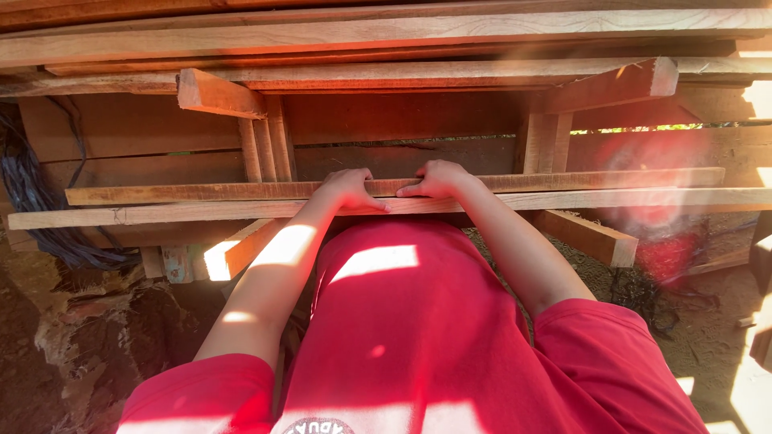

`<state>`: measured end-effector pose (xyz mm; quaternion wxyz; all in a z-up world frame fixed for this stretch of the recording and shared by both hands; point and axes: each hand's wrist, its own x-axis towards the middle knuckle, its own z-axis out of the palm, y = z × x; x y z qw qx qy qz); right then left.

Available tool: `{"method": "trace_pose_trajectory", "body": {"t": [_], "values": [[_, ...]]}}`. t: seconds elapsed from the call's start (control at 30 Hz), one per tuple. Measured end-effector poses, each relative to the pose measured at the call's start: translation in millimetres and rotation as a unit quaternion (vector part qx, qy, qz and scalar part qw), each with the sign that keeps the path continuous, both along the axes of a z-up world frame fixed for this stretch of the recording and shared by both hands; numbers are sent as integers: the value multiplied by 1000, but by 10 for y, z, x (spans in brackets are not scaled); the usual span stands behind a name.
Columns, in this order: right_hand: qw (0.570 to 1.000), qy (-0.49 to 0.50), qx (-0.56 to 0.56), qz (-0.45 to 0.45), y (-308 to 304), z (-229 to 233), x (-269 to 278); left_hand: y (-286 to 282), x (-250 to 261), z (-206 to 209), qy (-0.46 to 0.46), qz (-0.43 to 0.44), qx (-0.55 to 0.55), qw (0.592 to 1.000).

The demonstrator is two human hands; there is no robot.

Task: Sorting and aligning long, thin wooden planks on a rack or storage shelf.

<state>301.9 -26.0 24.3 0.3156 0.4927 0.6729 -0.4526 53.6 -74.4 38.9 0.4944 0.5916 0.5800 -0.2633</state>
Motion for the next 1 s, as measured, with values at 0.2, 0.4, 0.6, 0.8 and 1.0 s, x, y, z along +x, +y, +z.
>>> {"method": "trace_pose_trajectory", "body": {"t": [0.2, 0.4, 0.6, 0.8, 1.0], "values": [[993, 63, 87, -42, -117, 463, -2, 46, 88, 330, 13, -13, 42, 999], [878, 208, 430, 19, -431, -64, 163, -204, 92, 266, 4, -33, 169, 985], [918, 205, 331, -80, -342, 343, 40, -182, 75, 344, 10, -11, 145, 989], [983, 112, 87, -117, -30, 143, -32, -319, 74, 90, 15, 0, 200, 980], [980, 112, 154, -51, -242, 442, -108, -493, 84, 76, -11, 15, 265, 964]]}}
